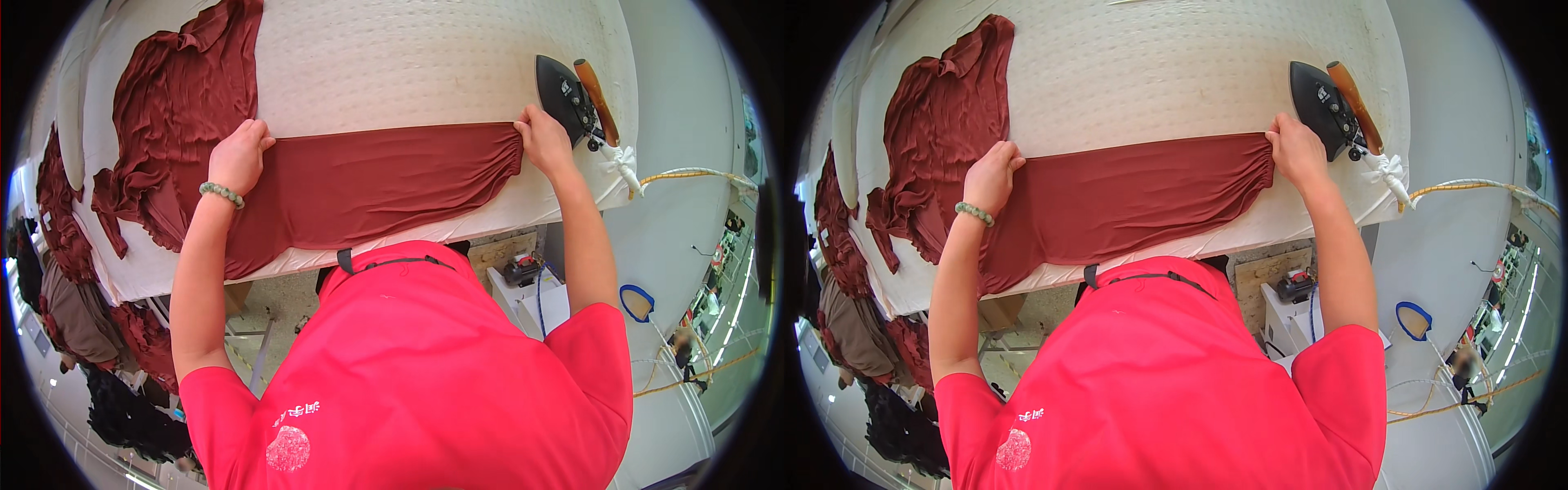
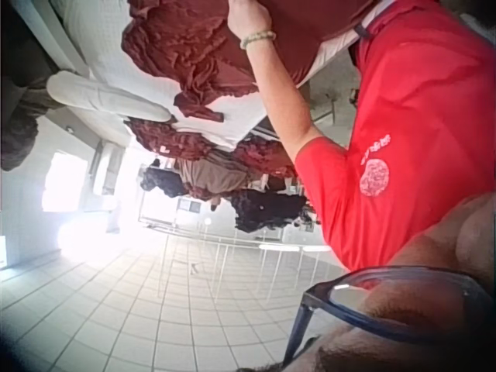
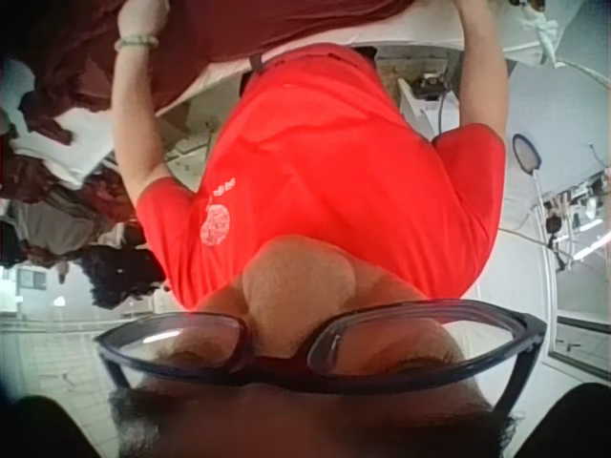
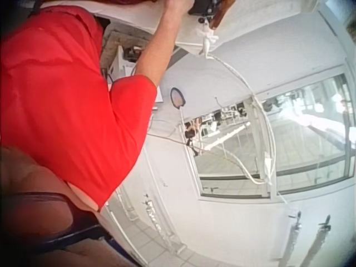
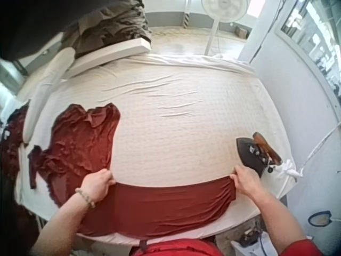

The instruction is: Ironing a red blouse on a professional workbench using a steam iron.

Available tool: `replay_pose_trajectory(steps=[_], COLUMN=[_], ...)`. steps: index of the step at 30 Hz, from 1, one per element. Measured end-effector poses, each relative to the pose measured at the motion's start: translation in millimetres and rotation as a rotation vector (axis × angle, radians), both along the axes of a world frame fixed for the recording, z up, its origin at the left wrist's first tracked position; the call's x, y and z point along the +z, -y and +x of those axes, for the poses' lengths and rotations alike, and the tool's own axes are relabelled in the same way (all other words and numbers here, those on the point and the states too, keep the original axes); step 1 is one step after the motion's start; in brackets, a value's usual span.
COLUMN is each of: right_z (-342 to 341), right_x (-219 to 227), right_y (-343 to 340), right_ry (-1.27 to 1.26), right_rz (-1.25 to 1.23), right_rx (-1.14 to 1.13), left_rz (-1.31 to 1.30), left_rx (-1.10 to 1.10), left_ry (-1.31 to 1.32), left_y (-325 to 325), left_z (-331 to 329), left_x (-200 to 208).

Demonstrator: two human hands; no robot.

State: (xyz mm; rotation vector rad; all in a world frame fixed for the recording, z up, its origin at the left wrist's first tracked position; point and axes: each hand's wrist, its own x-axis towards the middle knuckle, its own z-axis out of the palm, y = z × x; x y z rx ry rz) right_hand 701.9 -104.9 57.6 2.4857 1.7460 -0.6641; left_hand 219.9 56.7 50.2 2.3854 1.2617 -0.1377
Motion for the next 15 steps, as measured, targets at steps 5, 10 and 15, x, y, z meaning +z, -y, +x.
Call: replay_pose_trajectory(steps=[5, 10, 15], right_z=[-3.0, -1.1, 1.0], right_x=[2.8, 4.1, 2.9], right_y=[-2.0, -4.5, -9.2], right_ry=[0.017, 0.031, 0.041], right_rz=[-0.013, -0.030, -0.035], right_rx=[-0.010, -0.016, -0.001], left_rz=[0.015, 0.066, 0.127], left_rx=[0.022, 0.034, 0.025], left_ry=[0.011, -0.022, 0.019], left_y=[1.9, 3.5, 5.9], left_z=[0.1, 1.7, 2.9], left_x=[-2.2, -4.1, -5.8])
